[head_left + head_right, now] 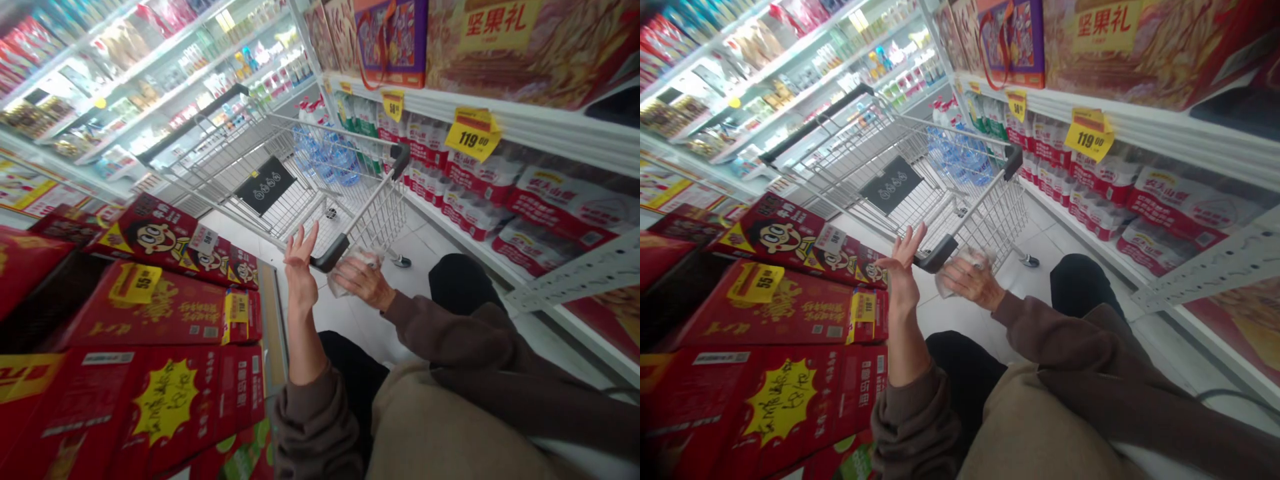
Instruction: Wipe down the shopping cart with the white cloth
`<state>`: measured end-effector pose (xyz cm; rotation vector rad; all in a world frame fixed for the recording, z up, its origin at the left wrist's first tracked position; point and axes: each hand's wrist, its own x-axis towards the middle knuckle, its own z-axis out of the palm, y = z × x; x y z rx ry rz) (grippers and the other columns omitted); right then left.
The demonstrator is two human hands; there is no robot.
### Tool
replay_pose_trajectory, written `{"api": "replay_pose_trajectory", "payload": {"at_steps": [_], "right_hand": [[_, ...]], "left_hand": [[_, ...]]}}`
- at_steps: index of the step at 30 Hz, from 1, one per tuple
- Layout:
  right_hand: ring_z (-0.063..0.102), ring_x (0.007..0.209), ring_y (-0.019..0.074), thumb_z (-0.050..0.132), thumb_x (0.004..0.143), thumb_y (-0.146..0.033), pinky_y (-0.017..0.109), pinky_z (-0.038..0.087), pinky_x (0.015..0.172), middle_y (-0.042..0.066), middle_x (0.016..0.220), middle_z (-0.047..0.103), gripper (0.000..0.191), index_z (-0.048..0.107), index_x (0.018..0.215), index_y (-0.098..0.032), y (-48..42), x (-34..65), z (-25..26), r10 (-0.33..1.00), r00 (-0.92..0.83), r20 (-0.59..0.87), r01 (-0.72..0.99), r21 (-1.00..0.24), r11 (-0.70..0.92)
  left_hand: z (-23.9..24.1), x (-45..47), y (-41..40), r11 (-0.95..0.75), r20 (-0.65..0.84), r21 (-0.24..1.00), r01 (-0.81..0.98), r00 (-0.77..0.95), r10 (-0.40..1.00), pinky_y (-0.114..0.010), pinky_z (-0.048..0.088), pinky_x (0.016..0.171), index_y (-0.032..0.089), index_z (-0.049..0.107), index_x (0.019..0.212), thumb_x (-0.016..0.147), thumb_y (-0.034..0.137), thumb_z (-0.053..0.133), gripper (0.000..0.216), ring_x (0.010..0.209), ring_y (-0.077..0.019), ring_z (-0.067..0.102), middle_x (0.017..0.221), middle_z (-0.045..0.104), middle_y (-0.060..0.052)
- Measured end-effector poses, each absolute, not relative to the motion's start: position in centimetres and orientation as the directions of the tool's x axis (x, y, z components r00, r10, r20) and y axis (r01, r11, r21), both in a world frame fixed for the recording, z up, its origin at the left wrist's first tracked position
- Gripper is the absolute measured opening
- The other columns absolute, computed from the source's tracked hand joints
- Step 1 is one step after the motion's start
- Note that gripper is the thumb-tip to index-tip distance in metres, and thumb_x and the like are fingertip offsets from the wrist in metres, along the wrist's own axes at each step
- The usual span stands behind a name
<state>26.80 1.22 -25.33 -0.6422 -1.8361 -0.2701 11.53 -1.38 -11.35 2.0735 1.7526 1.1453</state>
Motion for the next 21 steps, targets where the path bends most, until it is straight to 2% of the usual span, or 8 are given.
{"api": "replay_pose_trajectory", "payload": {"at_steps": [5, 9, 10, 12, 14, 16, 19, 21], "right_hand": [[0.059, 0.129, 0.0262, 0.050, 0.100, -0.016, 0.048, 0.051, 0.109, 0.013, 0.128, 0.068, 0.035, 0.062, 0.133, -0.021, 4.5, 28.3, -24.0, 0.500, 0.156, 0.852, 0.579, -0.489, 0.652], [0.060, 0.131, 0.0281, 0.047, 0.097, -0.013, 0.052, 0.052, 0.110, 0.014, 0.129, 0.066, 0.046, 0.057, 0.141, -0.022, 0.7, 25.3, -23.7, 0.560, 0.195, 0.805, 0.520, -0.569, 0.637], [0.061, 0.130, 0.0270, 0.047, 0.097, -0.012, 0.050, 0.054, 0.109, 0.014, 0.127, 0.067, 0.046, 0.056, 0.142, -0.021, -0.5, 24.4, -23.7, 0.553, 0.162, 0.817, 0.514, -0.549, 0.660], [0.063, 0.127, 0.0227, 0.050, 0.098, -0.013, 0.045, 0.052, 0.110, 0.009, 0.124, 0.071, 0.041, 0.061, 0.136, -0.023, -2.5, 23.3, -23.8, 0.436, -0.003, 0.900, 0.516, -0.372, 0.771], [0.063, 0.126, 0.0181, 0.053, 0.100, -0.014, 0.044, 0.045, 0.117, 0.002, 0.122, 0.074, 0.032, 0.067, 0.126, -0.026, -3.2, 23.3, -23.7, 0.280, -0.171, 0.945, 0.504, -0.160, 0.849], [0.062, 0.126, 0.0156, 0.057, 0.101, -0.016, 0.045, 0.035, 0.123, -0.002, 0.121, 0.076, 0.025, 0.071, 0.117, -0.028, -2.6, 24.1, -23.6, 0.186, -0.230, 0.955, 0.519, -0.041, 0.854], [0.062, 0.122, 0.0158, 0.061, 0.100, -0.017, 0.044, 0.026, 0.126, -0.001, 0.116, 0.078, 0.022, 0.074, 0.115, -0.027, -0.9, 25.7, -23.6, 0.162, -0.200, 0.966, 0.575, -0.018, 0.818], [0.061, 0.123, 0.0175, 0.061, 0.100, -0.016, 0.044, 0.026, 0.125, 0.001, 0.114, 0.078, 0.025, 0.073, 0.119, -0.026, -0.4, 26.2, -23.6, 0.235, -0.150, 0.961, 0.614, -0.096, 0.784]], "left_hand": [[-11.4, 12.3, -1.3, -0.274, 0.444, 0.579, 0.768, -0.015, 0.896, -0.054, 0.005, 0.135, 0.032, 0.057, 0.150, 0.083, 0.080, -0.022, 0.115, 0.159, -0.0255, 0.031, 0.154, 0.058, -0.003], [-11.8, 12.5, -1.1, -0.273, 0.474, 0.562, 0.781, -0.034, 0.880, -0.056, 0.008, 0.135, 0.031, 0.059, 0.149, 0.085, 0.079, -0.021, 0.113, 0.159, -0.0258, 0.029, 0.152, 0.060, -0.003], [-11.9, 12.4, -1.0, -0.277, 0.478, 0.558, 0.783, -0.030, 0.878, -0.056, 0.008, 0.135, 0.031, 0.059, 0.149, 0.085, 0.078, -0.021, 0.112, 0.160, -0.0257, 0.028, 0.152, 0.060, -0.004], [-12.0, 12.1, -1.1, -0.288, 0.481, 0.554, 0.781, -0.017, 0.877, -0.056, 0.007, 0.135, 0.031, 0.058, 0.149, 0.086, 0.077, -0.021, 0.111, 0.160, -0.0257, 0.027, 0.153, 0.059, -0.004], [-12.0, 12.0, -1.2, -0.293, 0.475, 0.554, 0.780, -0.007, 0.880, -0.057, 0.006, 0.134, 0.031, 0.057, 0.150, 0.087, 0.077, -0.021, 0.110, 0.160, -0.0256, 0.026, 0.154, 0.058, -0.004], [-11.9, 11.9, -1.4, -0.284, 0.467, 0.549, 0.786, -0.007, 0.884, -0.057, 0.007, 0.134, 0.031, 0.057, 0.151, 0.087, 0.076, -0.021, 0.110, 0.161, -0.0254, 0.026, 0.155, 0.058, -0.003], [-11.8, 12.1, -1.6, -0.274, 0.463, 0.541, 0.795, -0.010, 0.886, -0.056, 0.009, 0.135, 0.032, 0.057, 0.150, 0.087, 0.077, -0.021, 0.110, 0.160, -0.0250, 0.028, 0.155, 0.057, -0.003], [-11.7, 12.3, -1.6, -0.281, 0.468, 0.541, 0.793, -0.006, 0.884, -0.055, 0.010, 0.135, 0.032, 0.057, 0.150, 0.087, 0.077, -0.020, 0.109, 0.159, -0.0249, 0.030, 0.154, 0.058, -0.003]]}}
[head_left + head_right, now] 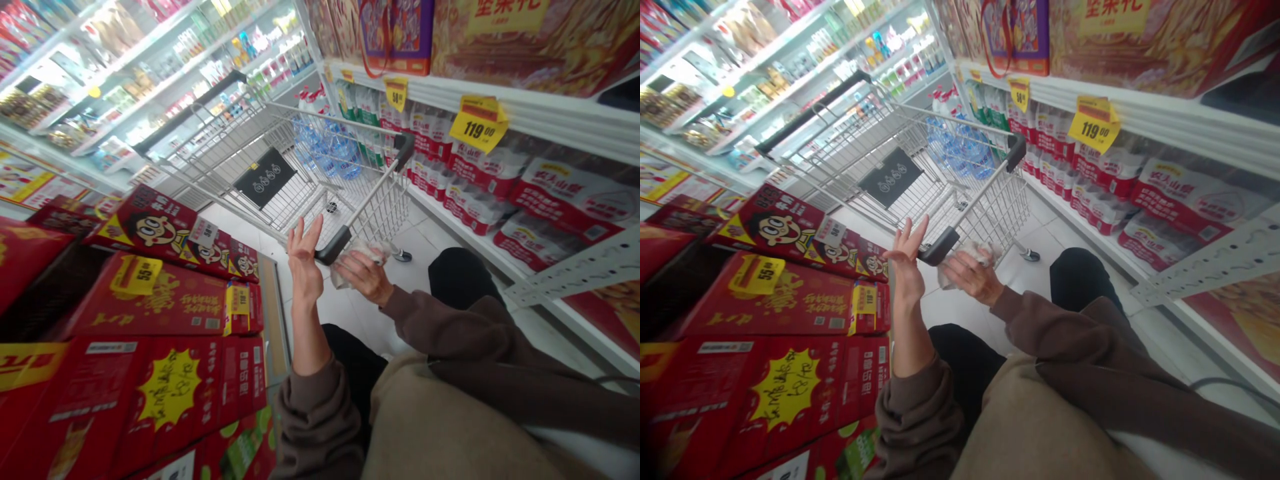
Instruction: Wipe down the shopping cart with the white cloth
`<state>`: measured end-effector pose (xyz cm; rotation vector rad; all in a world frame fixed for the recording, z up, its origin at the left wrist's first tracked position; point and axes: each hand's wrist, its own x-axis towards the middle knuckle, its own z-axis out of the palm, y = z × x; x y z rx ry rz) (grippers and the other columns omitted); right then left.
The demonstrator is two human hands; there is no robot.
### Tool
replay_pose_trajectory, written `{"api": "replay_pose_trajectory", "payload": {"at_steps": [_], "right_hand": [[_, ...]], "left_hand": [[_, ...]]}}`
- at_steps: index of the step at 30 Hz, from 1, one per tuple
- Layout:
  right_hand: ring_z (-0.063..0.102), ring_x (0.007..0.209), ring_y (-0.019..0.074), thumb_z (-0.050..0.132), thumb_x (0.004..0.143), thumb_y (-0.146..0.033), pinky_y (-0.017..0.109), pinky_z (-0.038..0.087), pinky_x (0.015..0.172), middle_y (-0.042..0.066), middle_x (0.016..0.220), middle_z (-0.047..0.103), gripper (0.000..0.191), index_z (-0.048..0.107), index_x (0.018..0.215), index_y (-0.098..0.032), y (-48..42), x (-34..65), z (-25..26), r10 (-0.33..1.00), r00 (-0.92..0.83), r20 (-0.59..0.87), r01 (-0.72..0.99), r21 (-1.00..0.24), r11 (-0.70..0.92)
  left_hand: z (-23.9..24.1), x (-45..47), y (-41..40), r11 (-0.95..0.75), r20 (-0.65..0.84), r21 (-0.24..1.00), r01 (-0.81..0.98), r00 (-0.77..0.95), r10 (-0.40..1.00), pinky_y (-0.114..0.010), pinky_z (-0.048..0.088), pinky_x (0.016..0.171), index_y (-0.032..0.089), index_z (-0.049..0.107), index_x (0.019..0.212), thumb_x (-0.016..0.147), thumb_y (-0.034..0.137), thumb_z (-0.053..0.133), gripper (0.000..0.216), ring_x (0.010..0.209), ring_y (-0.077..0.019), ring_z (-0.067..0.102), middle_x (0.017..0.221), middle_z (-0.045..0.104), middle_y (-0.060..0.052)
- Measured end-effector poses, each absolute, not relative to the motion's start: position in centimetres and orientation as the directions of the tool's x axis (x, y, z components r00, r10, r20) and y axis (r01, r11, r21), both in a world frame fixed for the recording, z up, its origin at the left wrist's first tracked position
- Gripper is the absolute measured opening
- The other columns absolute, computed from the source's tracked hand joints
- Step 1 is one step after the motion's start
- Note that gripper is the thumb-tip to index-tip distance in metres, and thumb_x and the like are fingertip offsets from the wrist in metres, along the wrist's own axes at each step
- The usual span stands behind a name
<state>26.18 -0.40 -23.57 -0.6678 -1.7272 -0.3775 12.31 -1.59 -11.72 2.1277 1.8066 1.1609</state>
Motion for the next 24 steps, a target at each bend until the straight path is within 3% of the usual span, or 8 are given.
{"api": "replay_pose_trajectory", "payload": {"at_steps": [2, 7, 13, 17, 18, 22, 24], "right_hand": [[0.060, 0.125, 0.0191, 0.061, 0.100, -0.016, 0.045, 0.028, 0.123, 0.003, 0.114, 0.077, 0.025, 0.073, 0.120, -0.025, -0.6, 26.0, -23.4, 0.295, -0.112, 0.949, 0.645, -0.156, 0.748], [0.060, 0.120, 0.0173, 0.063, 0.099, -0.020, 0.046, 0.030, 0.121, 0.000, 0.113, 0.076, 0.018, 0.075, 0.108, -0.029, -1.1, 25.4, -22.8, 0.195, -0.196, 0.961, 0.656, -0.019, 0.755], [0.061, 0.124, 0.0242, 0.053, 0.101, -0.023, 0.048, 0.038, 0.114, 0.009, 0.117, 0.073, 0.031, 0.071, 0.127, -0.024, -0.2, 27.2, -23.2, 0.365, -0.109, 0.925, 0.665, -0.205, 0.718], [0.058, 0.128, 0.0171, 0.059, 0.100, -0.023, 0.044, 0.033, 0.121, 0.000, 0.119, 0.074, 0.029, 0.070, 0.124, -0.035, 0.4, 27.0, -23.5, 0.204, -0.258, 0.945, 0.624, 0.002, 0.781], [0.059, 0.127, 0.0169, 0.060, 0.100, -0.025, 0.043, 0.034, 0.121, -0.001, 0.119, 0.074, 0.028, 0.070, 0.124, -0.035, 0.9, 27.2, -23.6, 0.206, -0.257, 0.944, 0.621, -0.002, 0.784], [0.061, 0.125, 0.0236, 0.056, 0.099, -0.021, 0.045, 0.047, 0.111, 0.009, 0.121, 0.072, 0.034, 0.068, 0.131, -0.024, 3.4, 28.7, -23.8, 0.433, 0.072, 0.899, 0.615, -0.382, 0.690], [0.061, 0.127, 0.0251, 0.056, 0.098, -0.018, 0.046, 0.048, 0.110, 0.011, 0.124, 0.070, 0.038, 0.067, 0.134, -0.023, 3.8, 28.9, -23.8, 0.432, 0.161, 0.887, 0.595, -0.437, 0.675]], "left_hand": [[-11.7, 12.4, -1.6, -0.291, 0.476, 0.540, 0.790, -0.002, 0.880, -0.054, 0.010, 0.135, 0.033, 0.057, 0.150, 0.087, 0.077, -0.019, 0.108, 0.159, -0.0246, 0.031, 0.153, 0.060, -0.003], [-11.6, 12.5, -1.6, -0.286, 0.481, 0.545, 0.788, -0.015, 0.877, -0.053, 0.007, 0.135, 0.033, 0.057, 0.150, 0.088, 0.077, -0.018, 0.107, 0.159, -0.0242, 0.031, 0.154, 0.059, -0.001], [-11.9, 12.4, -1.5, -0.271, 0.453, 0.554, 0.787, -0.012, 0.891, -0.050, 0.004, 0.135, 0.035, 0.055, 0.152, 0.088, 0.076, -0.020, 0.107, 0.160, -0.0217, 0.028, 0.155, 0.058, 0.001], [-11.3, 12.8, -1.8, -0.237, 0.460, 0.519, 0.821, -0.035, 0.887, -0.053, 0.008, 0.134, 0.031, 0.058, 0.150, 0.089, 0.077, -0.018, 0.107, 0.160, -0.0245, 0.027, 0.154, 0.059, -0.003], [-10.9, 13.0, -1.9, -0.213, 0.439, 0.505, 0.837, -0.036, 0.898, -0.054, 0.010, 0.134, 0.030, 0.059, 0.148, 0.090, 0.077, -0.015, 0.106, 0.160, -0.0260, 0.027, 0.153, 0.060, -0.005], [-9.4, 15.5, -2.2, -0.112, 0.327, 0.451, 0.886, -0.047, 0.944, -0.056, 0.024, 0.128, 0.026, 0.066, 0.141, 0.099, 0.070, -0.008, 0.096, 0.153, -0.0295, 0.043, 0.147, 0.065, -0.009], [-9.6, 17.1, -1.8, -0.077, 0.348, 0.407, 0.910, -0.076, 0.934, -0.057, 0.031, 0.122, 0.024, 0.070, 0.135, 0.102, 0.064, -0.007, 0.093, 0.140, -0.0304, 0.057, 0.135, 0.072, -0.012]]}}
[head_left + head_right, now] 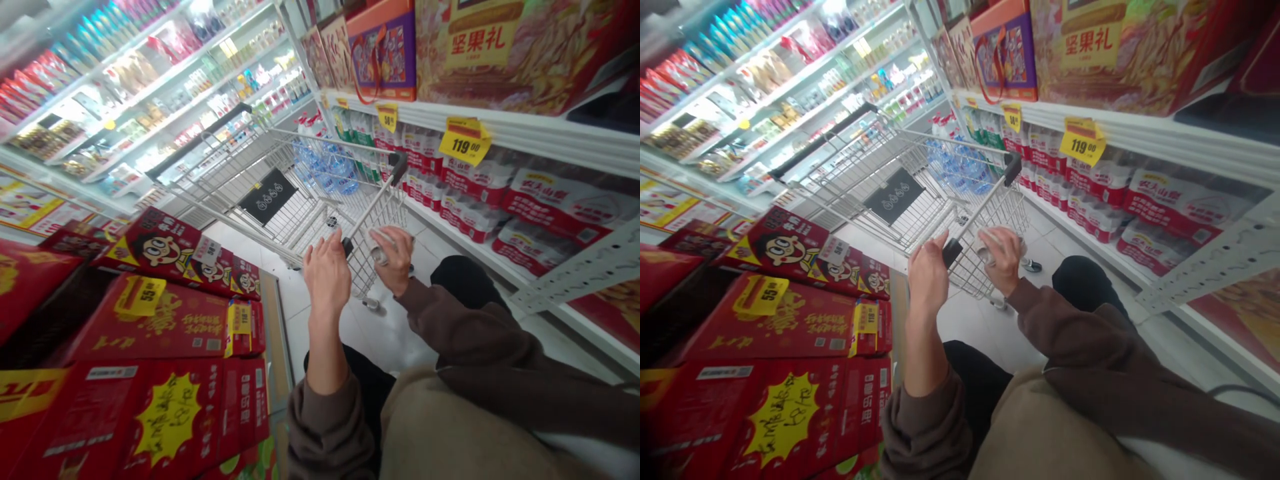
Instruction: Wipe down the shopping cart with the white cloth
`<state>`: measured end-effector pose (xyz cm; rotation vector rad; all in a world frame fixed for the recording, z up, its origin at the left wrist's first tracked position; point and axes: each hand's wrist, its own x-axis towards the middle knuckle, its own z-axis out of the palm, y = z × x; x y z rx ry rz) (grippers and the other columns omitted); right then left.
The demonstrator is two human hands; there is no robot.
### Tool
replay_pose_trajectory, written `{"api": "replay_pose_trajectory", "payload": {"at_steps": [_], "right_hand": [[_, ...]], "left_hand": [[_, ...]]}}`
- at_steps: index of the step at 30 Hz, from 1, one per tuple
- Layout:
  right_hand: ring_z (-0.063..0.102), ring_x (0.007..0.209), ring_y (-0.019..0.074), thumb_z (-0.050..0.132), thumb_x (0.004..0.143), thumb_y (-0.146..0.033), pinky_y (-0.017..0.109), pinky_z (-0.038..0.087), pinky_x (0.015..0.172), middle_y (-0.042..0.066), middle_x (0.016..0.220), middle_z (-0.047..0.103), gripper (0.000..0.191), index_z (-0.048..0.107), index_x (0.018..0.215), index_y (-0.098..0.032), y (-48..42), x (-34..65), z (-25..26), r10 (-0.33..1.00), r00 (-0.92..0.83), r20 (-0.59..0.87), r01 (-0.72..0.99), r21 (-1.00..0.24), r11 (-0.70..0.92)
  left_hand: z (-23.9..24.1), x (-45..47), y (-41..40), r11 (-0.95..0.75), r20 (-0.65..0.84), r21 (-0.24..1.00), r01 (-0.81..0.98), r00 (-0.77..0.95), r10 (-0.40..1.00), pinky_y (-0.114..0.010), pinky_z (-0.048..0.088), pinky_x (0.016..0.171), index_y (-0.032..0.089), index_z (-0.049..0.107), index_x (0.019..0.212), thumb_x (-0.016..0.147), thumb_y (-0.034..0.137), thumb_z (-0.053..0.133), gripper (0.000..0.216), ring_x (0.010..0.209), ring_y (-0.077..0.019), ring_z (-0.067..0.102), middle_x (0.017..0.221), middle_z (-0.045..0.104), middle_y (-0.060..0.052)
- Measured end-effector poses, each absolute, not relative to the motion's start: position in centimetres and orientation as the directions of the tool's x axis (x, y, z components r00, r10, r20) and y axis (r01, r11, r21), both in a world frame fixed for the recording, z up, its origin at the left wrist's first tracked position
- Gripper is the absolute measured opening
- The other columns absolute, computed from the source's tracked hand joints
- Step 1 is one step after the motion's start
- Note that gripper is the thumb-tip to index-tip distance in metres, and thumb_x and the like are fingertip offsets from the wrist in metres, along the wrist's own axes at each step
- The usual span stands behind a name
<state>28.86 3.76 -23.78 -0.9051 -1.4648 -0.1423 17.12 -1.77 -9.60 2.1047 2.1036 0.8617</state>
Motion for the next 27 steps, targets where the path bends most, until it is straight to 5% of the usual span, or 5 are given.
{"api": "replay_pose_trajectory", "payload": {"at_steps": [4, 8, 12, 17, 27], "right_hand": [[0.060, 0.129, 0.0265, 0.064, 0.096, -0.024, 0.051, 0.042, 0.116, 0.009, 0.125, 0.072, 0.035, 0.069, 0.131, -0.026, 3.8, 28.1, -24.1, 0.254, -0.015, 0.967, 0.566, -0.201, 0.799], [0.059, 0.127, 0.0259, 0.054, 0.093, -0.010, 0.048, 0.048, 0.109, 0.011, 0.126, 0.069, 0.049, 0.066, 0.139, -0.025, 5.8, 29.2, -25.1, 0.416, 0.089, 0.905, 0.553, -0.393, 0.735], [0.059, 0.124, 0.0280, 0.052, 0.088, -0.007, 0.050, 0.050, 0.106, 0.014, 0.127, 0.066, 0.061, 0.060, 0.146, -0.024, 6.2, 29.8, -24.9, 0.494, 0.279, 0.824, 0.589, -0.553, 0.589], [0.059, 0.129, 0.0243, 0.052, 0.095, -0.013, 0.050, 0.042, 0.117, 0.009, 0.130, 0.069, 0.053, 0.061, 0.145, -0.028, 3.9, 28.3, -24.8, 0.328, -0.097, 0.940, 0.595, -0.210, 0.776], [0.061, 0.127, 0.0223, 0.052, 0.098, -0.012, 0.048, 0.039, 0.121, 0.006, 0.126, 0.073, 0.046, 0.065, 0.140, -0.028, 2.4, 28.2, -23.7, 0.308, -0.098, 0.946, 0.616, -0.186, 0.766]], "left_hand": [[-11.8, 18.7, -0.2, 0.005, 0.524, 0.283, 0.959, -0.159, 0.837, -0.058, 0.039, 0.107, 0.022, 0.079, 0.104, 0.104, 0.059, 0.002, 0.085, 0.094, -0.0310, 0.072, 0.091, 0.080, -0.015], [-13.4, 17.3, 0.2, -0.096, 0.687, 0.169, 0.981, -0.048, 0.725, -0.049, 0.045, 0.103, 0.026, 0.075, 0.086, 0.100, 0.063, -0.010, 0.094, 0.073, -0.0248, 0.068, 0.071, 0.074, -0.010], [-13.3, 15.8, -0.8, -0.181, 0.736, 0.093, 0.979, 0.055, 0.675, -0.040, 0.048, 0.104, 0.026, 0.073, 0.087, 0.096, 0.067, -0.016, 0.099, 0.068, -0.0218, 0.066, 0.067, 0.071, -0.006], [-13.2, 14.3, -1.8, -0.226, 0.743, 0.059, 0.972, 0.108, 0.661, -0.038, 0.052, 0.102, 0.022, 0.075, 0.092, 0.098, 0.067, -0.013, 0.099, 0.069, -0.0224, 0.067, 0.065, 0.069, -0.007], [-11.2, 12.4, -5.2, -0.081, 0.593, 0.209, 0.974, -0.060, 0.803, -0.048, 0.037, 0.121, 0.027, 0.077, 0.097, 0.100, 0.067, -0.008, 0.094, 0.085, -0.0244, 0.073, 0.079, 0.076, -0.005]]}}
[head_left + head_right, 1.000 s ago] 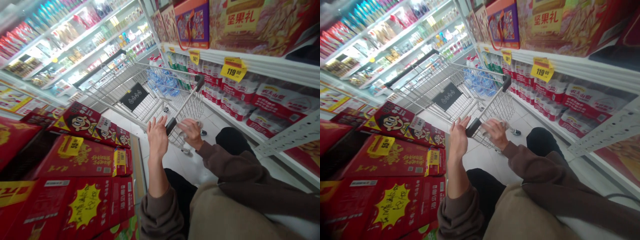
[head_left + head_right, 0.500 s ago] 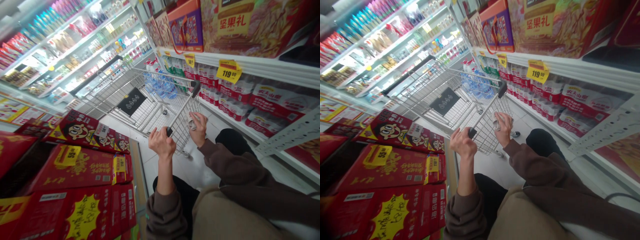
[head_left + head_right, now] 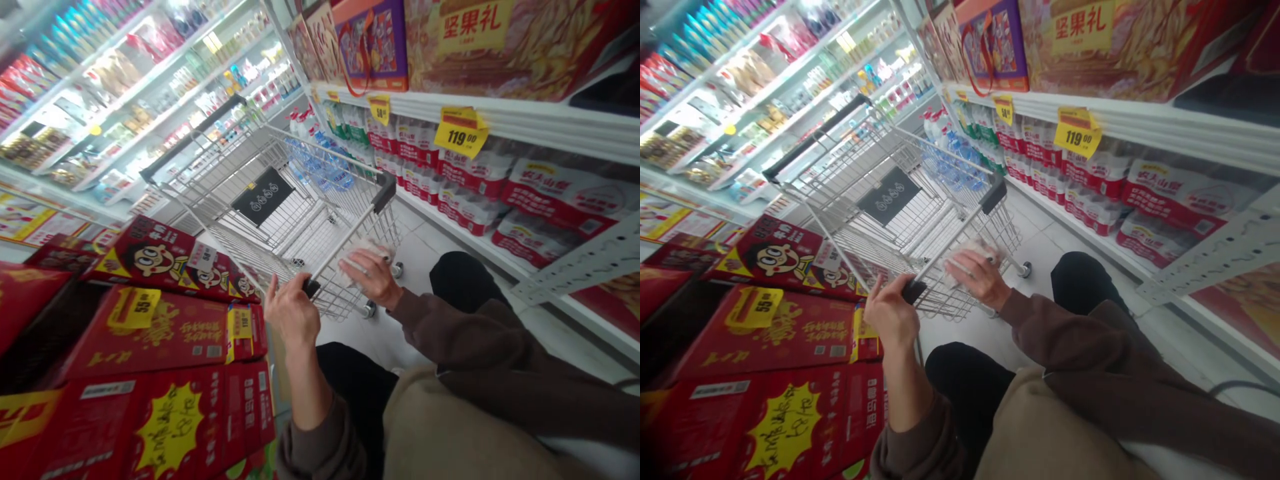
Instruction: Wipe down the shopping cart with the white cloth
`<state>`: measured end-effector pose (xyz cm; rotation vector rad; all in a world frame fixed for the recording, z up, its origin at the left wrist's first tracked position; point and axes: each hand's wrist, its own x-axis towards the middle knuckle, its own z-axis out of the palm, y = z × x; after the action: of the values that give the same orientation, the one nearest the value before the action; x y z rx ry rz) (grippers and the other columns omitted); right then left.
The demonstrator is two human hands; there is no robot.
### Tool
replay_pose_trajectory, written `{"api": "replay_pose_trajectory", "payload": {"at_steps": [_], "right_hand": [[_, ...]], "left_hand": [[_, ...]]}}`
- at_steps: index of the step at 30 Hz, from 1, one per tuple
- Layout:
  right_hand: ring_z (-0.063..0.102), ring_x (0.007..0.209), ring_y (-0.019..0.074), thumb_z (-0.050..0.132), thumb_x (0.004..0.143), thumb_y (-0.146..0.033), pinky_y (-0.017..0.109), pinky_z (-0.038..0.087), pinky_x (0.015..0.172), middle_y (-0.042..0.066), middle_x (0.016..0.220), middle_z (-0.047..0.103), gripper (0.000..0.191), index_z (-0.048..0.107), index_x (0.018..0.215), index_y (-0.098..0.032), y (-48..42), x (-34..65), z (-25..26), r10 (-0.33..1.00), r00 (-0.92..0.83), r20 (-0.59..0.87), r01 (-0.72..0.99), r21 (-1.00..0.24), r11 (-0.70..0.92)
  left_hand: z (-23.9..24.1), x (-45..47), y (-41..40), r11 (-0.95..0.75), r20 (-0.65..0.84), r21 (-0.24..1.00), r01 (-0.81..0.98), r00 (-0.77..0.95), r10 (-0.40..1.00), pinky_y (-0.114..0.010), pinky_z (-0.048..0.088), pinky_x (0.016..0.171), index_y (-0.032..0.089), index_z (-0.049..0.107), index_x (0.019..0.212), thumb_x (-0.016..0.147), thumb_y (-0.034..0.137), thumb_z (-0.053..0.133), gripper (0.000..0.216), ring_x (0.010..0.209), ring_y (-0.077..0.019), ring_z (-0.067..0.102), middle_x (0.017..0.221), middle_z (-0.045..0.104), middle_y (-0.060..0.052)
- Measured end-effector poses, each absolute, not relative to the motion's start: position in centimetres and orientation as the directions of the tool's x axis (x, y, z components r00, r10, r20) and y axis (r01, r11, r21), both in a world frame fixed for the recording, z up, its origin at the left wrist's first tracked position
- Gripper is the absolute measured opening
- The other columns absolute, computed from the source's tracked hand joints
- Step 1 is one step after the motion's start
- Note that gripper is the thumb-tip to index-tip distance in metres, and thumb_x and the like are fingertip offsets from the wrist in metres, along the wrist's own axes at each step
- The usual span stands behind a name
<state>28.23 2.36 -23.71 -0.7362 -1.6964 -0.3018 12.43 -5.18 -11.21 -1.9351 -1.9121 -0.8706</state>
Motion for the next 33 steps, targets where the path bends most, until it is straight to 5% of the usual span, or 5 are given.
{"api": "replay_pose_trajectory", "payload": {"at_steps": [4, 12, 19, 27, 33], "right_hand": [[0.064, 0.121, 0.0194, 0.059, 0.101, -0.024, 0.045, 0.031, 0.126, -0.001, 0.123, 0.076, 0.034, 0.070, 0.130, -0.037, 2.3, 27.7, -25.0, 0.296, -0.209, 0.932, 0.628, -0.104, 0.771], [0.059, 0.127, 0.0305, 0.055, 0.095, -0.019, 0.051, 0.051, 0.105, 0.015, 0.130, 0.065, 0.052, 0.060, 0.146, -0.023, 6.1, 31.5, -25.6, 0.454, 0.219, 0.864, 0.654, -0.475, 0.589], [0.058, 0.128, 0.0186, 0.056, 0.101, -0.020, 0.046, 0.030, 0.123, 0.001, 0.129, 0.072, 0.043, 0.064, 0.139, -0.039, 3.5, 28.5, -24.9, 0.298, -0.219, 0.929, 0.641, -0.093, 0.762], [0.056, 0.132, 0.0276, 0.056, 0.096, -0.016, 0.051, 0.041, 0.115, 0.009, 0.135, 0.067, 0.050, 0.063, 0.143, -0.029, 3.6, 27.6, -25.2, 0.491, -0.080, 0.867, 0.618, -0.343, 0.707], [0.057, 0.127, 0.0185, 0.050, 0.102, -0.018, 0.045, 0.038, 0.117, -0.001, 0.132, 0.069, 0.045, 0.061, 0.141, -0.039, 5.3, 26.9, -25.4, 0.388, -0.229, 0.892, 0.637, -0.164, 0.753]], "left_hand": [[-10.9, 17.1, -4.6, -0.113, 0.528, 0.301, 0.947, -0.067, 0.847, -0.050, 0.024, 0.125, 0.029, 0.069, 0.127, 0.102, 0.062, -0.008, 0.087, 0.116, -0.0241, 0.068, 0.119, 0.076, -0.006], [-14.0, 17.4, -1.6, -0.090, 0.651, 0.117, 0.989, -0.008, 0.759, -0.044, 0.040, 0.104, 0.026, 0.070, 0.109, 0.092, 0.076, -0.013, 0.098, 0.084, -0.0253, 0.064, 0.086, 0.071, -0.008], [-14.2, 14.1, -3.5, -0.065, 0.724, 0.022, 0.998, 0.029, 0.689, -0.041, 0.045, 0.100, 0.027, 0.071, 0.106, 0.091, 0.077, -0.014, 0.100, 0.081, -0.0247, 0.067, 0.078, 0.071, -0.007], [-13.9, 10.7, -3.4, -0.086, 0.690, 0.044, 0.995, 0.032, 0.723, -0.041, 0.046, 0.100, 0.028, 0.071, 0.099, 0.088, 0.081, -0.015, 0.102, 0.079, -0.0242, 0.068, 0.073, 0.070, -0.006], [-13.8, 8.5, -2.3, -0.107, 0.663, 0.068, 0.992, 0.035, 0.747, -0.042, 0.043, 0.101, 0.027, 0.070, 0.104, 0.089, 0.081, -0.011, 0.098, 0.085, -0.0260, 0.068, 0.079, 0.072, -0.007]]}}
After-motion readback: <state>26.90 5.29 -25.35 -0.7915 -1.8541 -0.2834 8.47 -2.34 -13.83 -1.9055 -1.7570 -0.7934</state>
